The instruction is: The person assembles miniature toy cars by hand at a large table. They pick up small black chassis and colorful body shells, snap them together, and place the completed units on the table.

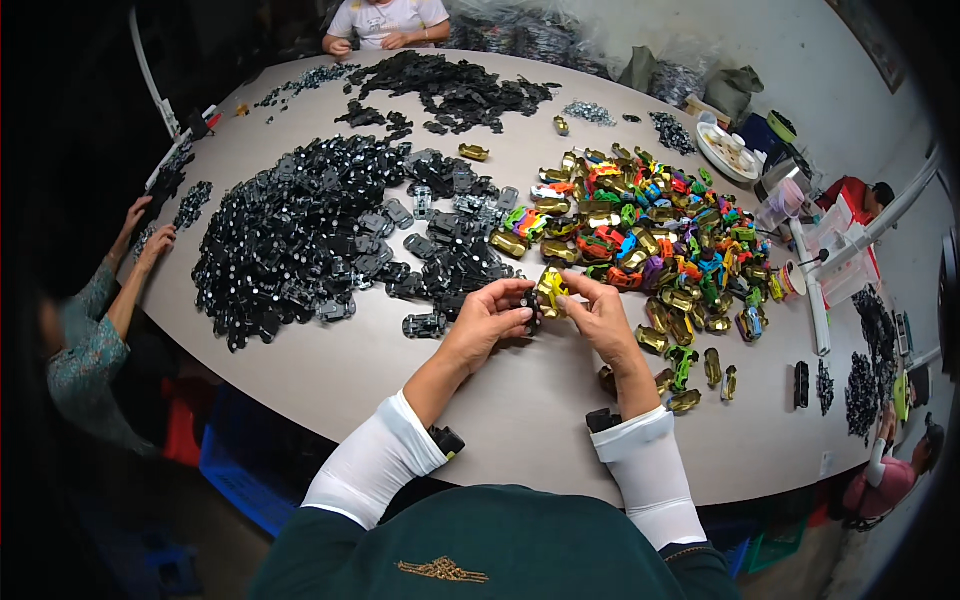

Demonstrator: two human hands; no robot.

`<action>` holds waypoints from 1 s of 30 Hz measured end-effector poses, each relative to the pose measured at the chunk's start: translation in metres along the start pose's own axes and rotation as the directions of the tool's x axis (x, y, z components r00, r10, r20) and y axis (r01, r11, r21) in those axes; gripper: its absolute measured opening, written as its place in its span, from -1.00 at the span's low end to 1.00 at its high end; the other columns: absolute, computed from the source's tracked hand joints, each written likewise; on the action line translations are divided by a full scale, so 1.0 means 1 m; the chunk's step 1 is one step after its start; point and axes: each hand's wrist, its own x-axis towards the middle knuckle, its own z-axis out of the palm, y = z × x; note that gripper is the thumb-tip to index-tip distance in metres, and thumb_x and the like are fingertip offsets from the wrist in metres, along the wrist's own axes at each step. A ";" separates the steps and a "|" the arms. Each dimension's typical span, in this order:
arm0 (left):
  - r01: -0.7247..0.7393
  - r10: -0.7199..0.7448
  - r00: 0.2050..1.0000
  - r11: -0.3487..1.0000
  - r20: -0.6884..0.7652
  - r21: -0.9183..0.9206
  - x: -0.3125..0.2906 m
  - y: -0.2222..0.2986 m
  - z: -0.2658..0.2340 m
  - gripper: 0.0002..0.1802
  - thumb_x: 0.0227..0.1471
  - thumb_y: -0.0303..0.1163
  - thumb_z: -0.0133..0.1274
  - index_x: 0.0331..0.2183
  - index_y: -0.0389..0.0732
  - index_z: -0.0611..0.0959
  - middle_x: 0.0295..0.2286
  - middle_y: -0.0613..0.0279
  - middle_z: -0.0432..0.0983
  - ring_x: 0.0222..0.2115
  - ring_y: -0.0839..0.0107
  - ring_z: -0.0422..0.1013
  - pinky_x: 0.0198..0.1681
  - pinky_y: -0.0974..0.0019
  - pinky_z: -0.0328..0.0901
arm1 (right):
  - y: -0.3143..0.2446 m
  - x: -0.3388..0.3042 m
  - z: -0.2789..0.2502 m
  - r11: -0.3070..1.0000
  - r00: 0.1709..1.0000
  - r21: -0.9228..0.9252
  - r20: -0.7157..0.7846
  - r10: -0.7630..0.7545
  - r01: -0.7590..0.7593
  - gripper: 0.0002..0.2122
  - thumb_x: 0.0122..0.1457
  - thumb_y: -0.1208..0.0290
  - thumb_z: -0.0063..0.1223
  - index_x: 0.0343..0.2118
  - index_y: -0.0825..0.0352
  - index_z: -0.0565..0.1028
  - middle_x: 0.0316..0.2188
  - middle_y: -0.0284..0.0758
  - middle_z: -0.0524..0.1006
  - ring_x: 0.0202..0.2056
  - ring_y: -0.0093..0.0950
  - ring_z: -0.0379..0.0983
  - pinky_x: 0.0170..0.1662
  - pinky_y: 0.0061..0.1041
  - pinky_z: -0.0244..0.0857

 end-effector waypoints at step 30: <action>-0.111 0.107 0.994 0.980 -0.037 -0.162 -0.001 -0.003 -0.010 -0.56 0.04 -0.59 0.09 0.00 -0.27 0.50 -0.14 0.22 0.50 -0.21 0.51 0.44 -0.18 0.43 0.38 | -0.064 -0.017 0.037 0.922 0.982 -0.353 -0.039 -0.185 0.160 -0.64 -0.07 0.58 0.22 -0.14 0.42 0.50 -0.39 -0.12 0.58 -0.47 -0.37 0.54 -0.43 -0.49 0.40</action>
